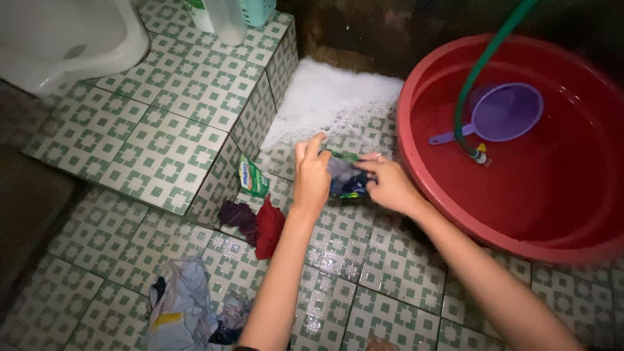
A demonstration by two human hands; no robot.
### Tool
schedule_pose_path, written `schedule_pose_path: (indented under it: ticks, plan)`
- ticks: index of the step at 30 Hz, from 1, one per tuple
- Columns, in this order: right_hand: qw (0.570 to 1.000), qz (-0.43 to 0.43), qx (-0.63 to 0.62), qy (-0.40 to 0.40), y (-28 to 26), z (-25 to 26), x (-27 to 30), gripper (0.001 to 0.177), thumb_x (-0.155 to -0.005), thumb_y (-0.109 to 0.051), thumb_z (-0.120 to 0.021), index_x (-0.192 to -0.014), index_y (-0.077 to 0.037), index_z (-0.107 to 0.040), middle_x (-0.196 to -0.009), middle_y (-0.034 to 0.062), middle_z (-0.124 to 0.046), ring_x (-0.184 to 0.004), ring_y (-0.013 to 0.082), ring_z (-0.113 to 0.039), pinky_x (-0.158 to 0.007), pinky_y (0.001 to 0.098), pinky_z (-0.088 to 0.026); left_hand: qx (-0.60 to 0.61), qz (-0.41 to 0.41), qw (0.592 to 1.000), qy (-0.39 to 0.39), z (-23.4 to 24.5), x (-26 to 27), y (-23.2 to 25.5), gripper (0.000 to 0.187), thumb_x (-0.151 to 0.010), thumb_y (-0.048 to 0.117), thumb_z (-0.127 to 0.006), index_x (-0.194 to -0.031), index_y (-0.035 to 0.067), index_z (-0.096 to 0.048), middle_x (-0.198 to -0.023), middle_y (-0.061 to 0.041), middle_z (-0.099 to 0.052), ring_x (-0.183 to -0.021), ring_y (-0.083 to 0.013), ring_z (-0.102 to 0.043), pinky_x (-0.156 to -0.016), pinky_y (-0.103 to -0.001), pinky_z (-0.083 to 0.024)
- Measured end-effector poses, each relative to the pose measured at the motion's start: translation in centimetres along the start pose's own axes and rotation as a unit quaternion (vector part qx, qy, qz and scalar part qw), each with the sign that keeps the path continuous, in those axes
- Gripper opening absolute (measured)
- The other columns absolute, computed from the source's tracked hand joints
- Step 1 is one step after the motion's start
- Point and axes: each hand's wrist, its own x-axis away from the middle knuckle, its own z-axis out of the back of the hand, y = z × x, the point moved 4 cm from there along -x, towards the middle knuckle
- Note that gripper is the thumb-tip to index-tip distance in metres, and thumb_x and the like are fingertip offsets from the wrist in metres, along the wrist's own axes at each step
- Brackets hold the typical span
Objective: The person washes clothing items by hand on a tiled bathroom floor, using a purple scoop to pour water from a red basin over the garments, applying soap from a packet, and scrubbing a garment with a brush.
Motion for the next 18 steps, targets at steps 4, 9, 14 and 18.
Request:
schedule_pose_path:
  ticks: [4, 9, 14, 18]
  plan:
    - [0.941, -0.205, -0.254, 0.085, 2.0, 1.3, 0.6, 0.014, -0.093, -0.009, -0.073, -0.104, -0.002, -0.079, -0.092, 0.0162, -0.078, -0.074, 0.0234, -0.071, -0.066, 0.0312, -0.055, -0.067, 0.032, 0.997, 0.024, -1.4, 1.6, -0.7, 0.025, -0.083, -0.003, -0.065, -0.107, -0.004, -0.069, -0.142, -0.028, -0.045, -0.118, -0.0455, -0.048, -0.103, -0.055, -0.042]
    - [0.976, -0.133, 0.054, 0.163, 0.4, 4.8, 1.1, 0.014, -0.086, -0.008, -0.073, -0.098, -0.010, -0.081, -0.090, 0.0110, -0.076, -0.077, 0.0250, -0.073, -0.072, 0.0366, -0.056, -0.120, -0.014, 0.985, -0.120, -2.0, 3.9, -3.6, 0.047, -0.072, -0.005, -0.062, -0.110, 0.014, -0.081, -0.146, -0.020, -0.048, -0.119, -0.0429, -0.050, -0.094, -0.054, -0.045]
    - [0.968, -0.048, 0.187, 0.164, -1.7, 4.5, 1.0, 0.020, -0.077, 0.001, -0.070, -0.090, -0.011, -0.080, -0.098, 0.0070, -0.077, -0.091, 0.0321, -0.070, -0.075, 0.0443, -0.056, -0.158, 0.053, 0.957, -0.238, 0.8, 1.1, -6.5, 0.025, -0.090, 0.008, -0.064, -0.104, 0.019, -0.081, -0.135, -0.008, -0.065, -0.124, -0.0316, -0.061, -0.105, -0.044, -0.051]
    - [0.957, 0.096, 0.120, 0.248, -2.2, 4.7, 2.0, 0.028, -0.073, 0.011, -0.059, -0.089, -0.006, -0.074, -0.107, 0.0107, -0.076, -0.104, 0.0342, -0.069, -0.088, 0.0457, -0.055, -0.065, -0.134, 0.985, -0.083, 2.9, -0.3, -3.6, 0.030, -0.073, -0.002, -0.065, -0.092, 0.013, -0.081, -0.126, -0.008, -0.073, -0.124, -0.0320, -0.063, -0.105, -0.044, -0.048]
